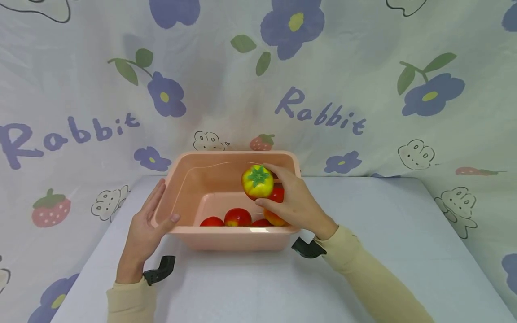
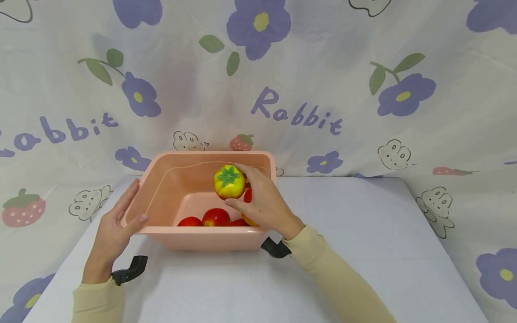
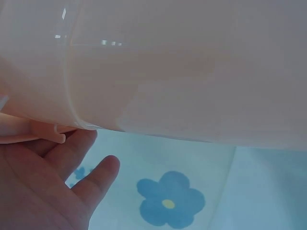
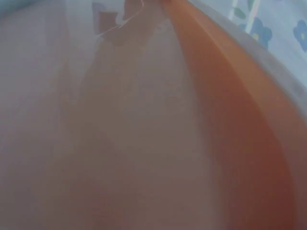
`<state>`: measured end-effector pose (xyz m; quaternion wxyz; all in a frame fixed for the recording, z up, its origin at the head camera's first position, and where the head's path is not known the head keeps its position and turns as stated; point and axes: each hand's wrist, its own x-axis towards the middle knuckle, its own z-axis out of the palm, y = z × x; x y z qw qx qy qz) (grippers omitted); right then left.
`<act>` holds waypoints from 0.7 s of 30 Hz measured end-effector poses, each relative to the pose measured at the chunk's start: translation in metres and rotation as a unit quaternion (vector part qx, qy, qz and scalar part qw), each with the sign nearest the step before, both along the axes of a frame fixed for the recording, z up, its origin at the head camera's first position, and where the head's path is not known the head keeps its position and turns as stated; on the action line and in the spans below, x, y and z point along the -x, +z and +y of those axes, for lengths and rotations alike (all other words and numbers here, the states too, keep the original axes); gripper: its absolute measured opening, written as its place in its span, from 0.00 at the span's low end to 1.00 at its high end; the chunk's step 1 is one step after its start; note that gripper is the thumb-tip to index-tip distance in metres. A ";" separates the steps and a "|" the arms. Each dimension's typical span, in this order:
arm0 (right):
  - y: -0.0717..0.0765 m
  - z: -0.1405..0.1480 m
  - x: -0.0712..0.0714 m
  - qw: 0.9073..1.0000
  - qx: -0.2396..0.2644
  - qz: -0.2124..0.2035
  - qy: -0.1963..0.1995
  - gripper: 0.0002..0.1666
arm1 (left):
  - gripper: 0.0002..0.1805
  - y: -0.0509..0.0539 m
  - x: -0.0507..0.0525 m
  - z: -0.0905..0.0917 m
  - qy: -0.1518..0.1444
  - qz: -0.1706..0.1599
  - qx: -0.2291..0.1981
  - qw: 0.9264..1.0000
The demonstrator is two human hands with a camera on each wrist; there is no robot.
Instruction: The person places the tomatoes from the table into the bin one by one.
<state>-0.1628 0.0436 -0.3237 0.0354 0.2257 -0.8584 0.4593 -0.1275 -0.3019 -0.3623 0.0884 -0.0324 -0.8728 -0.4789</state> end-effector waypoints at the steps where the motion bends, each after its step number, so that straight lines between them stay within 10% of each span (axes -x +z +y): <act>1: 0.000 -0.001 0.001 1.000 -0.001 -0.002 0.001 0.46 | 0.45 0.000 0.000 0.000 0.001 -0.001 0.001 1.000; 21: 0.000 -0.011 0.009 0.999 -0.042 -0.006 0.005 0.47 | 0.45 0.000 -0.001 -0.001 -0.005 0.010 0.001 1.000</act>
